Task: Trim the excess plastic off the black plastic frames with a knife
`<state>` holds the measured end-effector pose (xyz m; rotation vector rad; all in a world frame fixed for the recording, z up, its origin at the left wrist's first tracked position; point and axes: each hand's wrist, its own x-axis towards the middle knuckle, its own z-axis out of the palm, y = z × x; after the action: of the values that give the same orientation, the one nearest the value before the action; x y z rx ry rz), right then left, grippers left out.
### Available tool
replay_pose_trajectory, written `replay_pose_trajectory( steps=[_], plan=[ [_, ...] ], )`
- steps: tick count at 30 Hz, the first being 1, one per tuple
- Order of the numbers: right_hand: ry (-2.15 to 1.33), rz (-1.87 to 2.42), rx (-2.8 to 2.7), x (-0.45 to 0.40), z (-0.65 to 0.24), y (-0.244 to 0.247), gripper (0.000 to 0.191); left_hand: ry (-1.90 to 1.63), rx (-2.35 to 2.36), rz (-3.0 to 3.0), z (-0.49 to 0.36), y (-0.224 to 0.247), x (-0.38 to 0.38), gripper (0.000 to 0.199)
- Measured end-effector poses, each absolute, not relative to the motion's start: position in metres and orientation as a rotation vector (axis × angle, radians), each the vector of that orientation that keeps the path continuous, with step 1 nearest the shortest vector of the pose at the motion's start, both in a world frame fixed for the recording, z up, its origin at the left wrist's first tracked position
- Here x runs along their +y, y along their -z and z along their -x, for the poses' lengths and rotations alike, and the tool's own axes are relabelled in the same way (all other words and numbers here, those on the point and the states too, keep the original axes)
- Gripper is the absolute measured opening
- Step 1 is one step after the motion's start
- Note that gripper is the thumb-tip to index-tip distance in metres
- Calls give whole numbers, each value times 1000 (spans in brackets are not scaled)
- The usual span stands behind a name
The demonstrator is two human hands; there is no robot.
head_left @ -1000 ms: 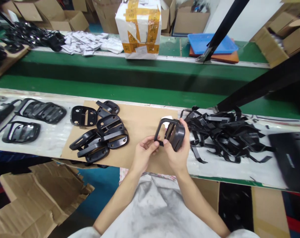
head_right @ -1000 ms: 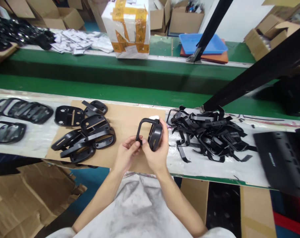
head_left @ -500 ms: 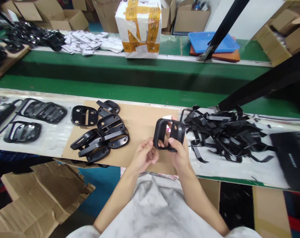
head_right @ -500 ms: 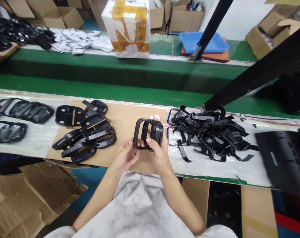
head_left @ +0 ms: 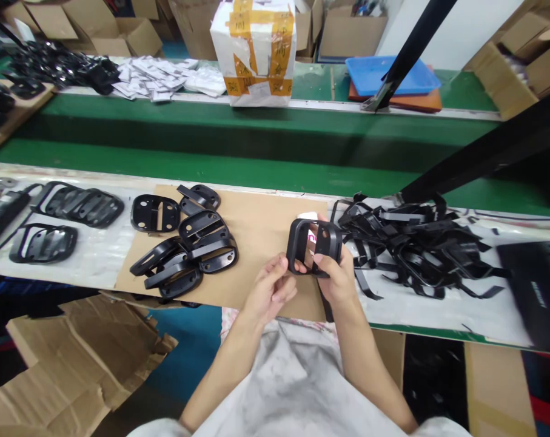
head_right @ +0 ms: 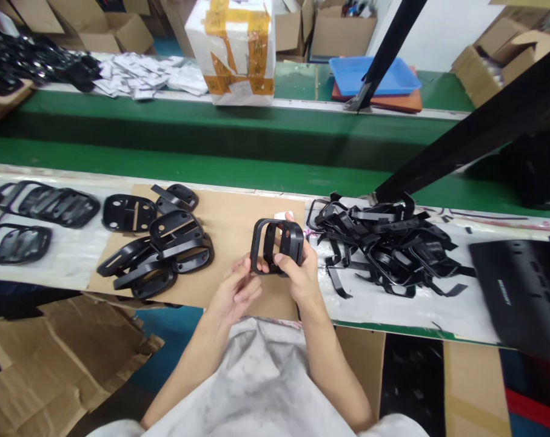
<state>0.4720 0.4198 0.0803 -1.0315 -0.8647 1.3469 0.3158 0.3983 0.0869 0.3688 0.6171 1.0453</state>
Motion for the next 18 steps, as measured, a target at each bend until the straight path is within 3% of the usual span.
replay_pose_trajectory(
  steps=[7,13,18],
  plan=[
    [-1170,999,-1517,413,-479,-99,83,-1102,733,-546,-289,-92,414,46],
    [-1107,976,-1573,413,-467,-102,85,-1100,642,-371,-293,-115,423,43],
    [-1075,966,-1541,412,-465,-99,83,-1178,776,-572,-294,-108,419,48]
  ],
)
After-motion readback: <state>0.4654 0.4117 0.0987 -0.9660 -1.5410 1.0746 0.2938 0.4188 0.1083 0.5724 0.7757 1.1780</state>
